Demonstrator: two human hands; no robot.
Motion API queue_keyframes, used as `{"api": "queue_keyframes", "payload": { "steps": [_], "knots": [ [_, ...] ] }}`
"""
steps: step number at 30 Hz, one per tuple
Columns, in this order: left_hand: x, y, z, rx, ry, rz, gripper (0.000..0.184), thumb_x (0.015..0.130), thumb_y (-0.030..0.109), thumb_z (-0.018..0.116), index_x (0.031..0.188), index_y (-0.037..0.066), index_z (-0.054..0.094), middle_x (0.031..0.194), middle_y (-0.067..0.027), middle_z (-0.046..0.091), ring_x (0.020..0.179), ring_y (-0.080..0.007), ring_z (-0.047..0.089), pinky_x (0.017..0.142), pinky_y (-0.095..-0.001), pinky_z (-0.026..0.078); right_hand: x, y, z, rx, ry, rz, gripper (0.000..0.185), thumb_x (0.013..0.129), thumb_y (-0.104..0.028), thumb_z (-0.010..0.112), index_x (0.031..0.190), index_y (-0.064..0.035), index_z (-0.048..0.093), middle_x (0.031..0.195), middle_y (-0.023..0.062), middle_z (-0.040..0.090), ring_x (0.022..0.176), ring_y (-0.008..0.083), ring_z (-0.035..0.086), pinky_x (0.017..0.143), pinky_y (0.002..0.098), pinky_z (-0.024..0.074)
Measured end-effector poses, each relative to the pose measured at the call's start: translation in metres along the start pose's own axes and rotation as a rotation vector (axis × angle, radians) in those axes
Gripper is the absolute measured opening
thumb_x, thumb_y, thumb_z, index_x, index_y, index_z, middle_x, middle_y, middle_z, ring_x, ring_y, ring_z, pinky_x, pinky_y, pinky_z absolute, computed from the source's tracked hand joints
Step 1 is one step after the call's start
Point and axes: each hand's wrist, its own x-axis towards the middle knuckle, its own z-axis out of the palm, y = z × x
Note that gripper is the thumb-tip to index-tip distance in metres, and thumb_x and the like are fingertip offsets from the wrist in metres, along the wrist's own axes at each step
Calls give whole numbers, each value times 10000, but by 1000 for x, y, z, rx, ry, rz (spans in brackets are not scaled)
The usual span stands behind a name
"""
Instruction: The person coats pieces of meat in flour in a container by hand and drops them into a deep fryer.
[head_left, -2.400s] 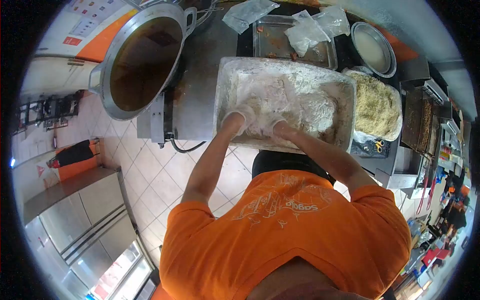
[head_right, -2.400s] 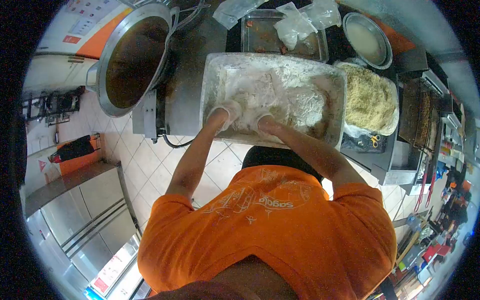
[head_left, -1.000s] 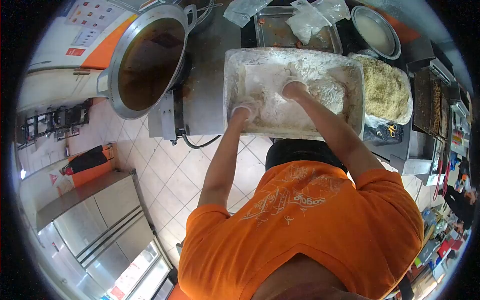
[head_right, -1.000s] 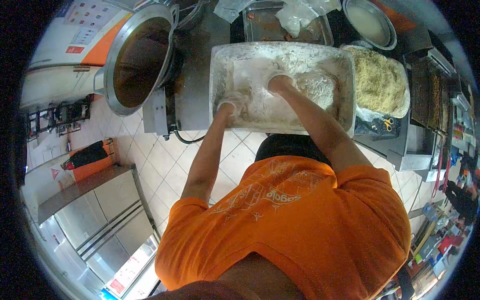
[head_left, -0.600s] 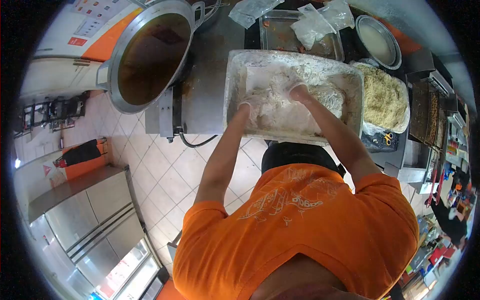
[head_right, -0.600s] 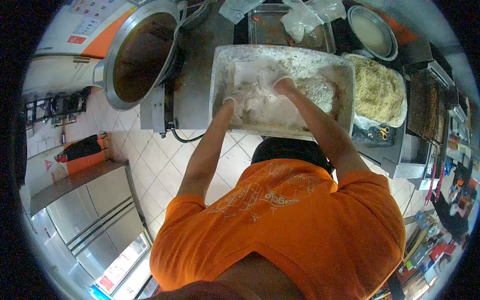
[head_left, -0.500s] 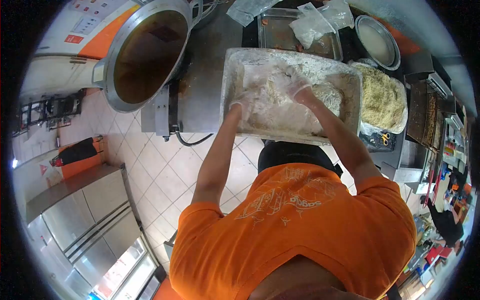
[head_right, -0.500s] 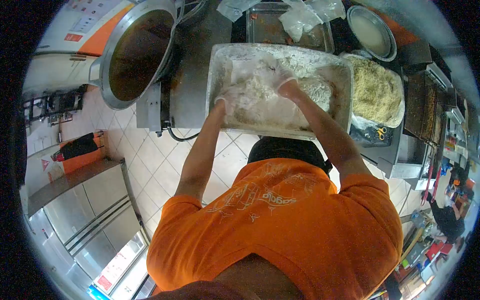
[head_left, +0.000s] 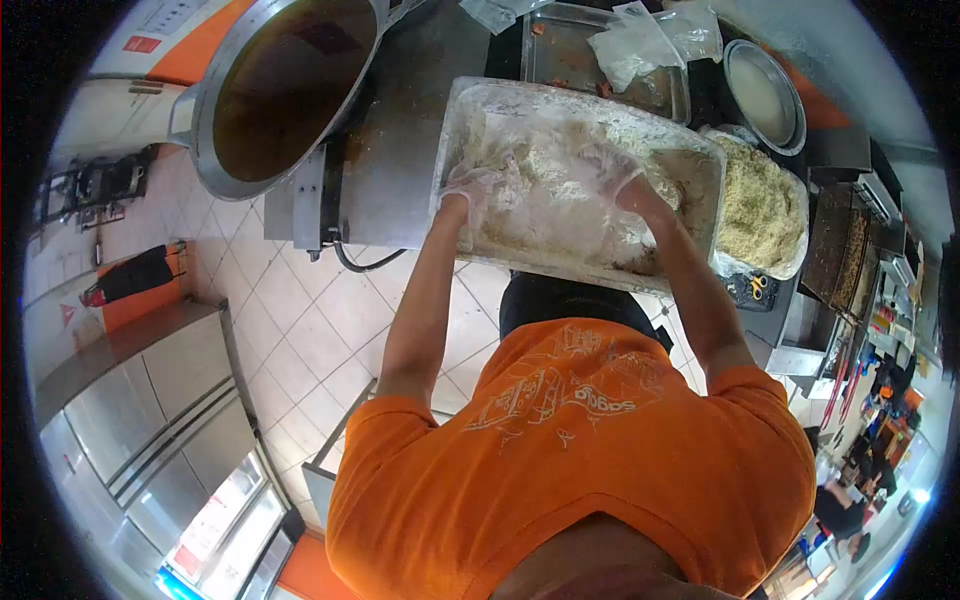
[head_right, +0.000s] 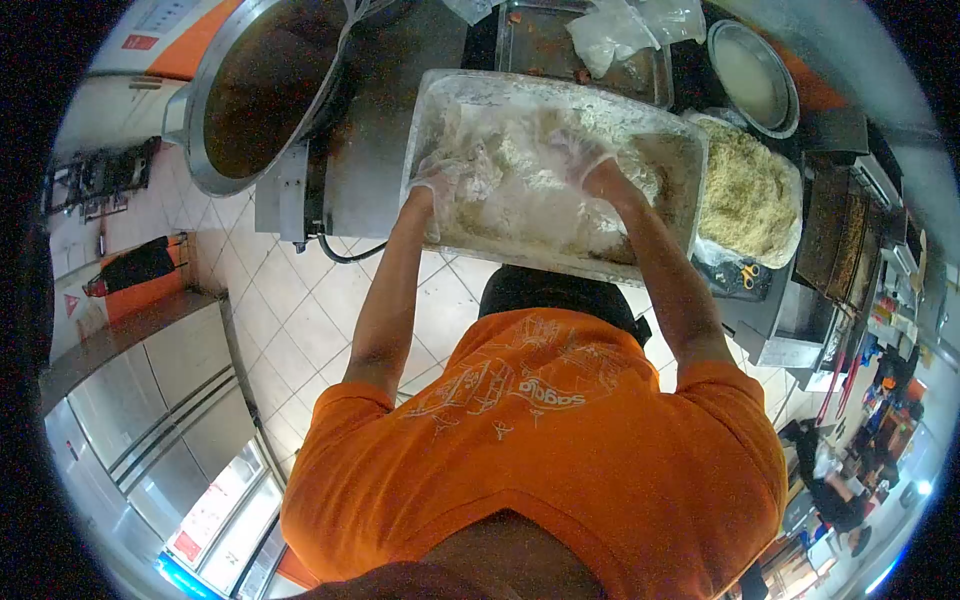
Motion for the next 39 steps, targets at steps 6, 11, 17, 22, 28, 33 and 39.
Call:
{"api": "queue_keyframes", "payload": {
  "steps": [6, 11, 17, 22, 28, 33, 39],
  "knots": [
    [8, -30, 30, -641, 143, 292, 342, 806, 177, 556, 1113, 26, 540, 1025, -72, 591, 843, -164, 579, 696, -304, 493, -5, 22, 0, -489, 142, -331, 335, 728, -101, 532, 1052, -20, 551, 1071, 169, 550, 959, 292, 555, 801, 336, 448],
    [11, -29, 33, -670, 228, 338, 328, 796, 172, 567, 1097, 42, 555, 977, -80, 593, 819, -180, 581, 667, -315, 495, 16, 51, 11, -907, -20, 81, 403, 769, -358, 509, 901, 5, 623, 881, 205, 620, 844, 340, 595, 769, 395, 464],
    [-16, 26, -17, -293, 97, 60, 347, 865, 243, 439, 1143, 61, 537, 1153, -89, 547, 1024, -216, 512, 861, -294, 408, 14, -23, 37, -839, 68, 268, 396, 840, -349, 456, 1119, -81, 544, 1031, 142, 592, 961, 282, 563, 791, 372, 449],
    [-23, 43, -21, -1103, 63, -78, 337, 868, 252, 436, 1116, 60, 558, 1110, -90, 571, 1020, -212, 516, 872, -300, 398, 26, 12, 51, -837, 145, 16, 426, 822, -322, 519, 1156, -58, 509, 1021, 134, 588, 941, 264, 555, 819, 343, 431],
    [3, -12, 13, -285, 364, 305, 343, 787, 289, 583, 1052, 72, 582, 1005, -80, 591, 871, -177, 553, 746, -285, 459, 43, 117, 7, -101, -40, -154, 408, 735, -94, 642, 1106, 8, 507, 924, 59, 586, 803, 147, 562, 680, 275, 473],
    [-47, 66, -39, -288, 226, -58, 450, 794, 418, 513, 1091, 85, 576, 1141, -118, 557, 1071, -280, 495, 904, -343, 381, 17, 97, -42, 627, -106, -96, 296, 747, -39, 625, 1029, -17, 537, 803, 10, 543, 657, 94, 508, 551, 238, 452],
    [-54, 85, -60, -288, 392, 29, 445, 708, 315, 679, 1023, 13, 591, 895, -109, 634, 791, -254, 581, 749, -333, 447, -5, 88, -75, 722, -255, -299, 323, 722, -65, 623, 1036, -49, 552, 901, 34, 577, 778, 139, 550, 696, 263, 466]
  ]
}}
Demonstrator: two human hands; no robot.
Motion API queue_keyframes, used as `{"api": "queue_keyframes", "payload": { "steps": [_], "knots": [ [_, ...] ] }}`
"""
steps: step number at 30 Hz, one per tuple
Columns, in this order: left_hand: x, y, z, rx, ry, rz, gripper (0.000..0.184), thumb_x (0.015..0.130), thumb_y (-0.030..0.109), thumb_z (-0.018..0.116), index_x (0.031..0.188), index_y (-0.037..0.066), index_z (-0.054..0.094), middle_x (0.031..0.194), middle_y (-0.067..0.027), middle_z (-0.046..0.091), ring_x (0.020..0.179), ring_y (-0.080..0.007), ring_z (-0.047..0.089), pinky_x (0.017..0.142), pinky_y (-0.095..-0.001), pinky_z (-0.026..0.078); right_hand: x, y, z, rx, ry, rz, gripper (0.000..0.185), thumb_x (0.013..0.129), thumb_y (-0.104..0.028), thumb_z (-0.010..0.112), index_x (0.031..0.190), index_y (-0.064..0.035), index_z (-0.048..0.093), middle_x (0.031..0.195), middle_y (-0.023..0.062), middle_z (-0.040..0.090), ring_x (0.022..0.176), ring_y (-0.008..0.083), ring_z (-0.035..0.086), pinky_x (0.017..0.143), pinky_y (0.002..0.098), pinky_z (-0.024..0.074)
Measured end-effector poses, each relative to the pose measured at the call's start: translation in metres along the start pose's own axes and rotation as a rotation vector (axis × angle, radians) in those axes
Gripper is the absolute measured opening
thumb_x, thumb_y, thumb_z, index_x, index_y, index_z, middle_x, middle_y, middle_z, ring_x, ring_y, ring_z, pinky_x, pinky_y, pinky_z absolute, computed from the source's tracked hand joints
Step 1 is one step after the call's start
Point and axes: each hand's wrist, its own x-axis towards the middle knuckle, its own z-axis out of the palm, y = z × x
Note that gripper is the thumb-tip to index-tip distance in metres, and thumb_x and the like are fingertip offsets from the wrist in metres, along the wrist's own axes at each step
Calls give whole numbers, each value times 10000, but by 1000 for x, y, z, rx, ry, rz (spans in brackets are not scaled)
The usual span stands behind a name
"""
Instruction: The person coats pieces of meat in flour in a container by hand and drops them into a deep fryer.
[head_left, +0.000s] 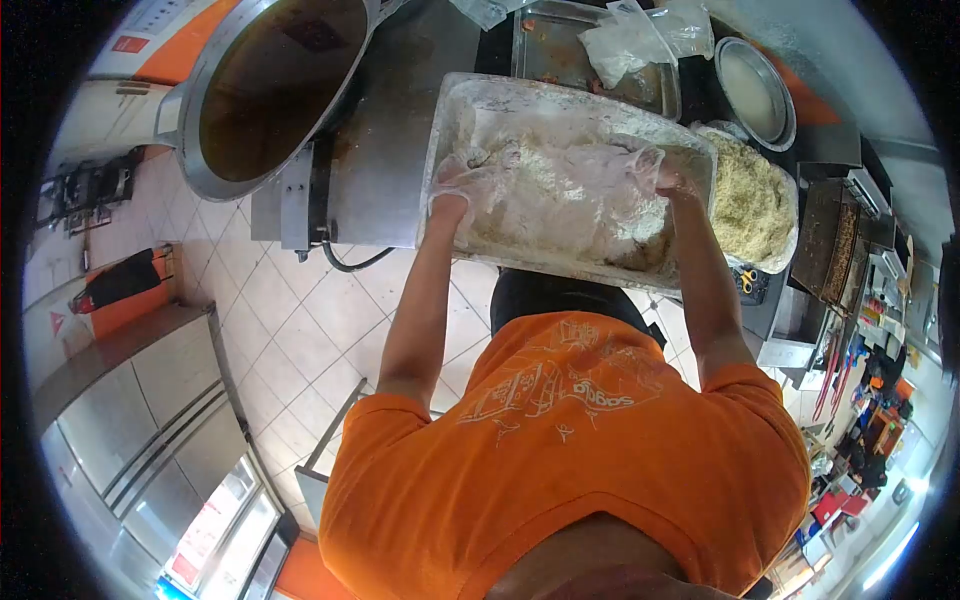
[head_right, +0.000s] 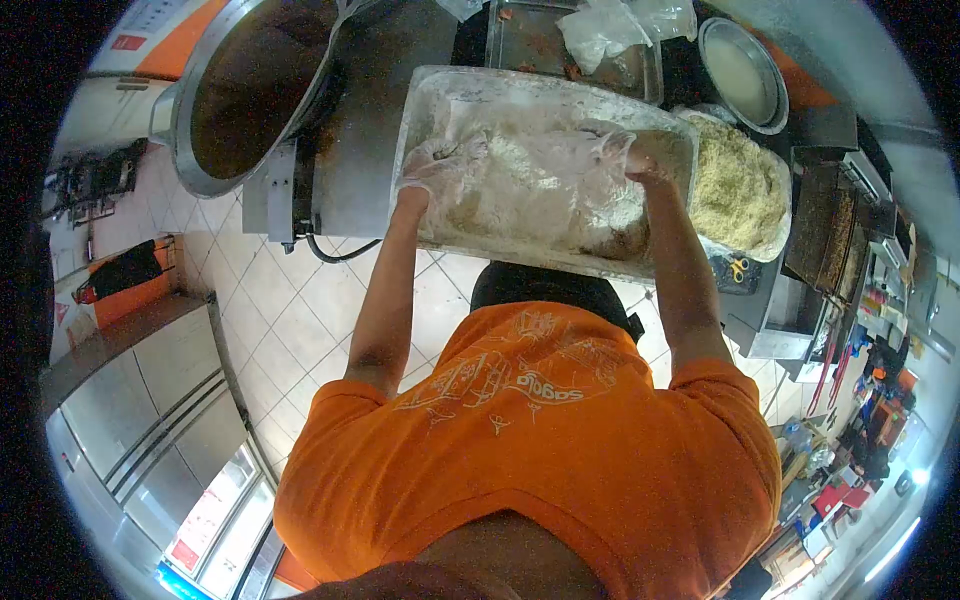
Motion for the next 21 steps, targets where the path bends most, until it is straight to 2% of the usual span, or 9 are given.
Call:
{"api": "queue_keyframes", "payload": {
  "steps": [3, 5, 6, 8, 12, 15, 17, 19, 21],
  "knots": [
    [0, 5, -9, -25, -263, -95, 455, 798, 389, 542, 1114, 63, 557, 1088, -120, 589, 989, -275, 542, 865, -342, 414, -6, -7, 3, -44, 18, 27, 358, 710, -98, 642, 1052, -51, 546, 925, 38, 576, 810, 145, 548, 725, 273, 460],
    [5, -14, 1, -535, -307, -205, 401, 803, 290, 577, 1111, 35, 553, 1050, -98, 602, 918, -221, 567, 807, -324, 452, -9, -10, 6, -71, 28, 41, 384, 702, -120, 655, 1062, -51, 541, 942, 41, 575, 832, 149, 547, 745, 280, 455],
    [4, -15, 3, -536, -311, -203, 401, 803, 290, 577, 1111, 35, 553, 1050, -98, 602, 918, -221, 567, 807, -324, 452, -9, -9, 8, -84, 35, 50, 397, 698, -131, 661, 1067, -52, 539, 950, 42, 574, 843, 151, 547, 754, 284, 453],
    [1, -13, 4, -1096, -290, -378, 345, 795, 191, 599, 1085, 7, 558, 1009, -78, 605, 864, -172, 578, 737, -300, 482, -9, -9, 14, -113, 48, 71, 424, 690, -153, 674, 1078, -53, 535, 966, 45, 573, 865, 155, 546, 774, 291, 449],
    [2, -11, 9, -1109, -239, -334, 311, 804, 142, 577, 1084, 9, 551, 991, -79, 602, 839, -173, 585, 714, -291, 495, 2, -6, 31, -229, 85, 126, 480, 674, -198, 700, 1099, -55, 527, 999, 51, 571, 908, 163, 544, 813, 304, 440],
    [2, -10, 12, -1376, -249, -411, 276, 805, 122, 565, 1062, 21, 562, 981, -70, 603, 849, -177, 586, 728, -299, 496, 9, -8, 43, -358, 119, 165, 524, 663, -231, 719, 1114, -56, 520, 1023, 55, 570, 940, 169, 543, 842, 315, 433],
    [1, -9, 10, -1475, -324, -282, 264, 801, 111, 561, 1054, 32, 562, 981, -67, 600, 858, -176, 587, 745, -303, 496, 11, -10, 45, -404, 122, 168, 539, 659, -242, 726, 1120, -57, 518, 1031, 56, 570, 951, 171, 543, 852, 318, 431],
    [3, -30, 20, -1422, -358, -230, 306, 813, 101, 551, 1105, 17, 520, 1056, -87, 572, 935, -185, 563, 822, -299, 472, 13, -11, 40, -1141, 25, -142, 487, 673, -218, 698, 1106, -74, 527, 1043, 51, 573, 953, 176, 544, 853, 311, 432],
    [2, -27, 16, -1372, -394, -176, 350, 824, 91, 540, 1157, 1, 478, 1131, -107, 543, 1012, -193, 539, 898, -295, 448, 12, -21, 50, -1158, 30, -203, 474, 677, -219, 690, 1099, -75, 531, 1042, 54, 574, 950, 176, 546, 849, 309, 434]
  ]
}}
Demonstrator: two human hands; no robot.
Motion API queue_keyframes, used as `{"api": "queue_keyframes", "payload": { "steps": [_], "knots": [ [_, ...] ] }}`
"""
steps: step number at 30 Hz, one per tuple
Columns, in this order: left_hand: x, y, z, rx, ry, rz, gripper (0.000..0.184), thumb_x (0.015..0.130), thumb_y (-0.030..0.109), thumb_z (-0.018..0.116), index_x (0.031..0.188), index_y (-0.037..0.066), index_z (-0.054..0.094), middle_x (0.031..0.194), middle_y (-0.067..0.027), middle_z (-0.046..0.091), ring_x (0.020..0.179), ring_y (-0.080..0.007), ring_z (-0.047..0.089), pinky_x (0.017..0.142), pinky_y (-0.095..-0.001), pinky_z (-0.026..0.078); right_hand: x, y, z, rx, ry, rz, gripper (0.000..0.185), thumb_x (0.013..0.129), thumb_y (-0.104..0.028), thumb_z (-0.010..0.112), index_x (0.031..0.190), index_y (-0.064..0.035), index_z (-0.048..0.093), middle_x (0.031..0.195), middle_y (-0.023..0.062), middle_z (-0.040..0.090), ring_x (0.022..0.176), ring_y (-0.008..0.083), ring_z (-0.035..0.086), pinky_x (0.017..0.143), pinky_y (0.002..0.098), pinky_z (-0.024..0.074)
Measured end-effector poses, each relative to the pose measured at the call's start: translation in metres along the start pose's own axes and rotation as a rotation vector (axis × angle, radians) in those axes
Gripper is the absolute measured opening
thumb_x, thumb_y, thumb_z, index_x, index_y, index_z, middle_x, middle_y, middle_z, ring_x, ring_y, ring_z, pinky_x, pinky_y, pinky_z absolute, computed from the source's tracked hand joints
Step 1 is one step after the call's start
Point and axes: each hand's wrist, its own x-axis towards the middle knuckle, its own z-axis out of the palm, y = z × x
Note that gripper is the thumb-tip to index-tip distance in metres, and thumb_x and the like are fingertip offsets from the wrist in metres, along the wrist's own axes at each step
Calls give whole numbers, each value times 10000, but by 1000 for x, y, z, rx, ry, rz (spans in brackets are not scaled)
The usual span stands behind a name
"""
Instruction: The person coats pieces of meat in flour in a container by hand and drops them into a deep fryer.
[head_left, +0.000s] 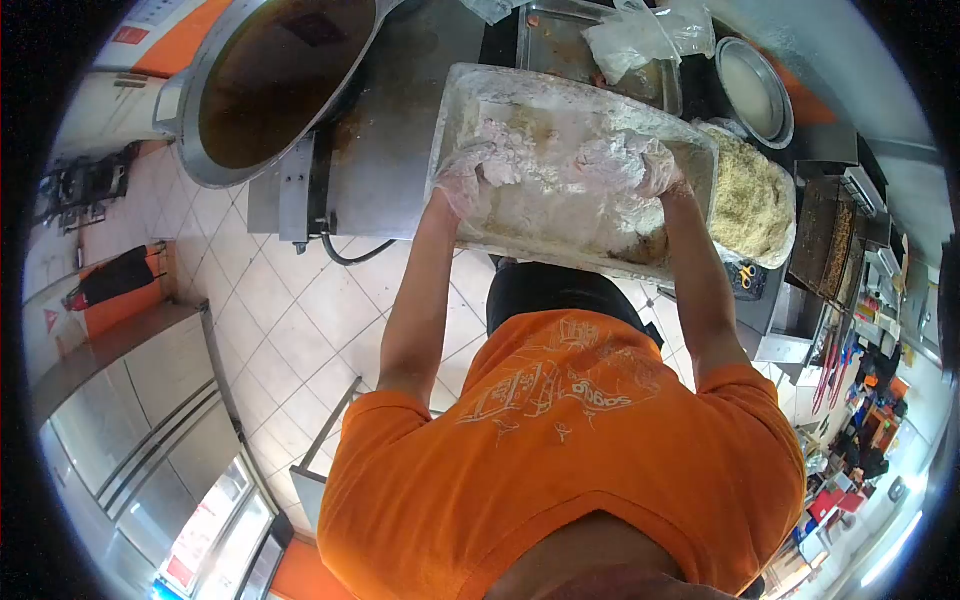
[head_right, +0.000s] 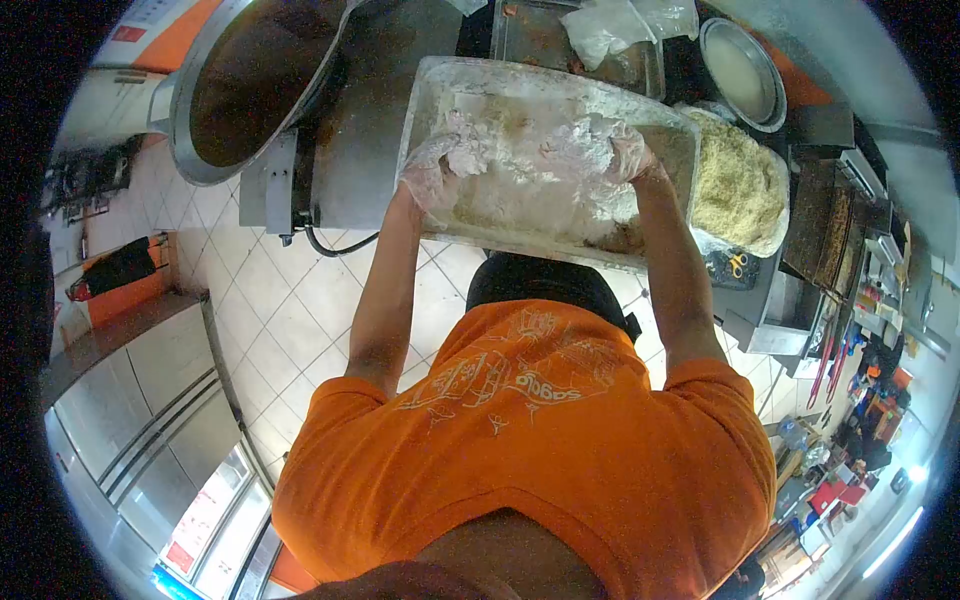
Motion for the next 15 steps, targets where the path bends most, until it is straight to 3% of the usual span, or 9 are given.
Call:
{"api": "queue_keyframes", "payload": {
  "steps": [3, 5, 8, 10, 11, 12, 13, 14, 15],
  "knots": [
    [2, 3, 3, -269, 110, -145, 348, 816, 71, 549, 1153, 12, 484, 1112, -105, 550, 1000, -189, 542, 888, -287, 452, -12, 44, 12, -62, 10, 35, 409, 705, -217, 666, 1071, -76, 546, 1043, 55, 575, 942, 182, 548, 845, 310, 437],
    [10, -12, -15, 49, 66, 47, 333, 812, 68, 557, 1139, 30, 504, 1087, -111, 560, 968, -201, 554, 839, -285, 477, -16, 62, 17, -104, -17, 115, 359, 731, -215, 650, 1049, -77, 557, 1045, 53, 575, 936, 190, 549, 845, 313, 439],
    [23, -23, -40, -43, 242, -59, 251, 813, 98, 535, 1061, 64, 555, 967, -77, 594, 886, -153, 572, 739, -267, 488, -12, 49, 13, 656, -59, 338, 306, 766, -213, 626, 1032, -74, 568, 1044, 56, 573, 937, 191, 545, 845, 317, 439],
    [21, -22, -35, 34, 241, 15, 279, 817, 155, 537, 1083, 71, 545, 999, -91, 589, 911, -179, 570, 753, -284, 481, -10, 43, 11, 1168, -82, 476, 273, 789, -211, 610, 1020, -71, 575, 1043, 58, 572, 938, 192, 542, 845, 319, 439],
    [19, -19, -30, 109, 239, 90, 315, 822, 213, 540, 1106, 77, 536, 1030, -104, 583, 936, -205, 568, 767, -300, 474, -11, 48, 14, 1169, -80, 476, 273, 789, -211, 610, 1020, -71, 575, 1043, 58, 572, 938, 192, 542, 845, 319, 439],
    [22, -17, -30, 111, 238, 89, 315, 822, 213, 540, 1106, 77, 536, 1030, -104, 583, 936, -205, 568, 767, -300, 474, -11, 56, 20, 858, -157, 609, 268, 809, -215, 593, 1032, -67, 577, 1051, 67, 571, 952, 191, 537, 851, 324, 436],
    [26, -13, -31, 656, 327, 66, 379, 817, 283, 532, 1132, 72, 517, 1073, -118, 569, 965, -245, 558, 804, -334, 456, -13, 65, 23, 540, -228, 726, 265, 830, -219, 576, 1043, -62, 578, 1059, 76, 569, 966, 190, 533, 856, 328, 433],
    [28, -11, -33, 1204, 404, 37, 449, 813, 352, 524, 1158, 67, 498, 1115, -132, 554, 994, -286, 548, 841, -368, 439, -2, 41, 17, 924, -242, 535, 333, 823, -261, 590, 1084, -56, 564, 1102, 91, 552, 999, 189, 523, 868, 329, 421],
    [27, -23, -43, 1209, 401, 34, 449, 813, 352, 524, 1158, 67, 498, 1115, -132, 554, 994, -286, 548, 841, -368, 439, -1, 44, 23, 929, -238, 535, 333, 823, -261, 590, 1084, -56, 564, 1102, 91, 552, 999, 189, 523, 868, 329, 421]
  ]
}}
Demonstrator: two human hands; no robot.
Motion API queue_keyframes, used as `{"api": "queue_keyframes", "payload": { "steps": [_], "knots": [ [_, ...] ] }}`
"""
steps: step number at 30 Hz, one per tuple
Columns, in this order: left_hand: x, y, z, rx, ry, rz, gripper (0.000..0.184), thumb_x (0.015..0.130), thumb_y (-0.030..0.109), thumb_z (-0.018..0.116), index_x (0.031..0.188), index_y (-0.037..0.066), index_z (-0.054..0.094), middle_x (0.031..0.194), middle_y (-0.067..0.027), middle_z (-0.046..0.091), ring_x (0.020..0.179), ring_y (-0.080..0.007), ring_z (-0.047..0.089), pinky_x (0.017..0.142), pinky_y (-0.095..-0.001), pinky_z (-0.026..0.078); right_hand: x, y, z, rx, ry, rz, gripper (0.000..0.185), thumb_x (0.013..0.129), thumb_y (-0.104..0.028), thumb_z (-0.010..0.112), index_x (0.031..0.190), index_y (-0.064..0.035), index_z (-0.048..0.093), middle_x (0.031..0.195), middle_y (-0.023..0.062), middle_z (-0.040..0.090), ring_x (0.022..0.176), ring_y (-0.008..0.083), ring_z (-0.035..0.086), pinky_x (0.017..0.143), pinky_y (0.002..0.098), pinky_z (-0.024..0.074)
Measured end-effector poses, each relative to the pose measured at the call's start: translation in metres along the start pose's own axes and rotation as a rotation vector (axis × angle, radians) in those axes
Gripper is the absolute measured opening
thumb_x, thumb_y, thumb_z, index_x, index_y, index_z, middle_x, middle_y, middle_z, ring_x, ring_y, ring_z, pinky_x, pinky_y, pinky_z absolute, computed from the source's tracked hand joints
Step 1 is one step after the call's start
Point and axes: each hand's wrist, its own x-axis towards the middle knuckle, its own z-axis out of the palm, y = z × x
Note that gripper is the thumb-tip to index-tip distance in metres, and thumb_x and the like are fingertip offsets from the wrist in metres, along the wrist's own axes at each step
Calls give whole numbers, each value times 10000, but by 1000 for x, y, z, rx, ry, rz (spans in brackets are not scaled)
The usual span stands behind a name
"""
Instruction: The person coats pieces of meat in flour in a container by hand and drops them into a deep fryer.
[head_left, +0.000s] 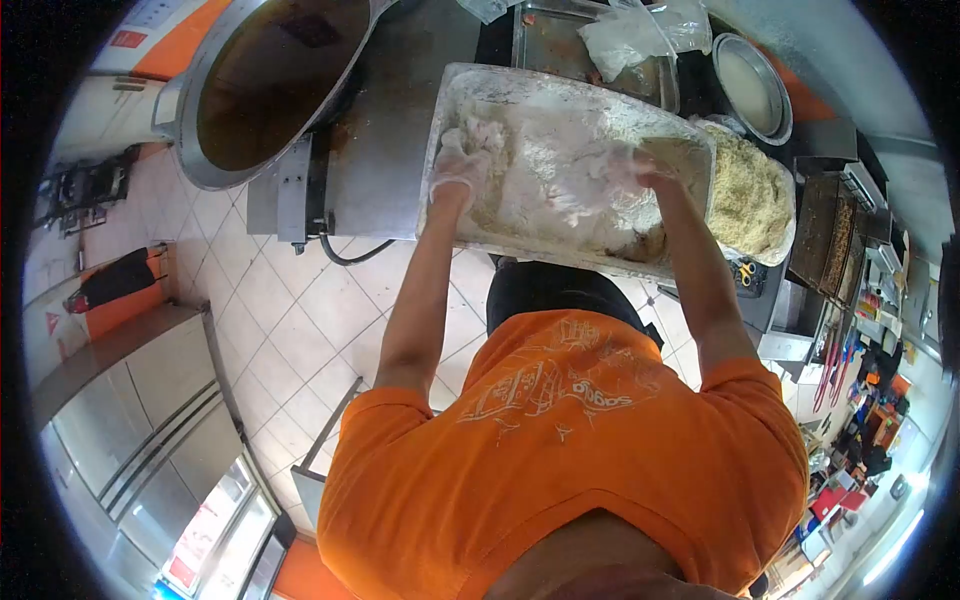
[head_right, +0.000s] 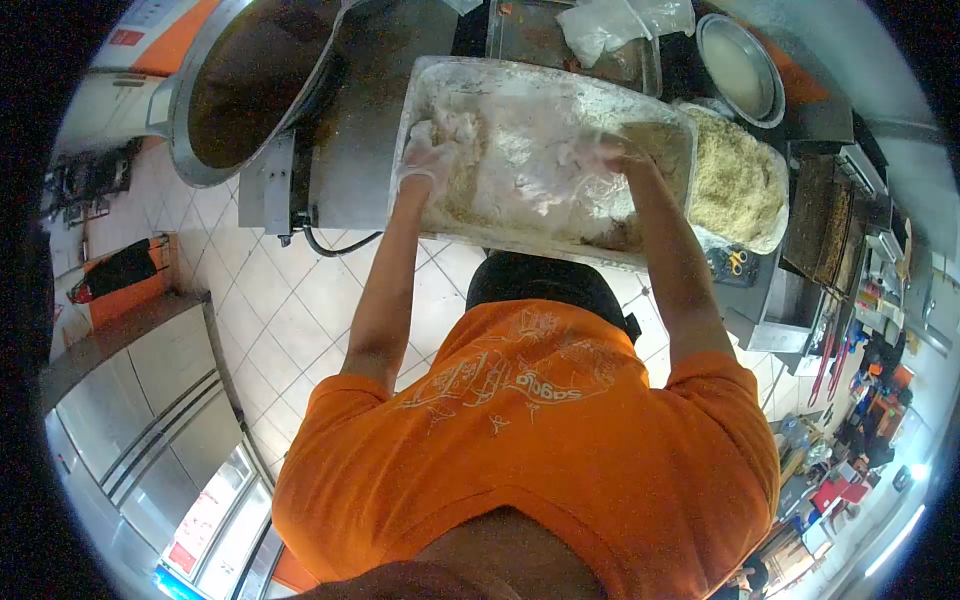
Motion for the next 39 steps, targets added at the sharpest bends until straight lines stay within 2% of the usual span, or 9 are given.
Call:
{"api": "queue_keyframes", "payload": {
  "steps": [3, 5, 10, 16, 25, 27, 29, 37, 39],
  "knots": [
    [-8, -19, 24, 836, 242, 436, 433, 840, 352, 466, 1166, 72, 517, 1183, -157, 520, 1078, -284, 503, 954, -405, 359, 50, 56, -9, 317, -231, -534, 443, 779, -334, 611, 1082, -15, 556, 1189, 137, 503, 1024, 234, 517, 895, 352, 399],
    [-30, -1, 40, 756, 122, 335, 479, 836, 401, 416, 1160, 67, 530, 1230, -167, 484, 1139, -305, 453, 1000, -378, 299, 64, 1, 30, -1115, 100, -145, 467, 725, -314, 629, 1050, 15, 561, 1141, 190, 519, 1008, 276, 523, 876, 370, 403],
    [4, -26, 89, 586, -390, 198, 453, 824, 356, 475, 1171, 66, 510, 1210, -165, 495, 1102, -327, 478, 916, -393, 383, 128, 71, 87, -1547, 302, -223, 283, 722, -238, 572, 856, 6, 623, 868, 190, 602, 812, 329, 569, 729, 395, 450],
    [-23, 39, 63, 715, -518, 293, 403, 813, 323, 476, 1119, 71, 552, 1133, -170, 548, 1034, -308, 535, 871, -393, 413, 70, -23, 113, -1338, -140, -61, 288, 703, -196, 616, 936, -27, 609, 940, 184, 599, 825, 287, 570, 743, 356, 450],
    [-50, 39, 109, 480, -363, 170, 395, 805, 282, 482, 1097, 25, 553, 1053, -204, 576, 971, -345, 563, 830, -414, 442, 22, 39, 134, -1482, 209, -87, 149, 749, -141, 513, 792, -30, 604, 837, 156, 604, 766, 305, 589, 684, 382, 476],
    [-42, 47, 102, 498, -423, -14, 555, 814, 484, 445, 1129, 36, 534, 1077, -194, 567, 1027, -337, 530, 865, -405, 415, 48, 83, 112, -1476, 304, -174, 117, 739, -129, 513, 759, -45, 592, 836, 145, 593, 735, 312, 583, 667, 375, 476],
    [-40, 17, 106, 566, -387, 173, 489, 804, 421, 477, 1098, 37, 548, 1072, -195, 569, 1012, -337, 540, 847, -410, 431, 66, 136, 83, -962, 391, -336, 127, 761, -137, 516, 778, -45, 603, 855, 133, 590, 751, 286, 579, 672, 357, 474],
    [-47, 44, 100, 634, -459, 65, 450, 846, 400, 428, 1105, 54, 553, 1087, -166, 570, 1008, -314, 541, 842, -405, 426, 23, 22, 113, -1557, 188, 13, 233, 844, -178, 437, 953, -39, 589, 960, 139, 590, 856, 270, 564, 765, 361, 458],
    [-39, 32, 113, 639, -123, 133, 445, 778, 357, 522, 1108, 61, 542, 1072, -179, 569, 993, -330, 549, 848, -401, 433, 44, 51, 108, -1423, 319, -7, 228, 813, -160, 472, 957, -30, 591, 979, 138, 596, 866, 273, 569, 766, 365, 455]
  ]
}}
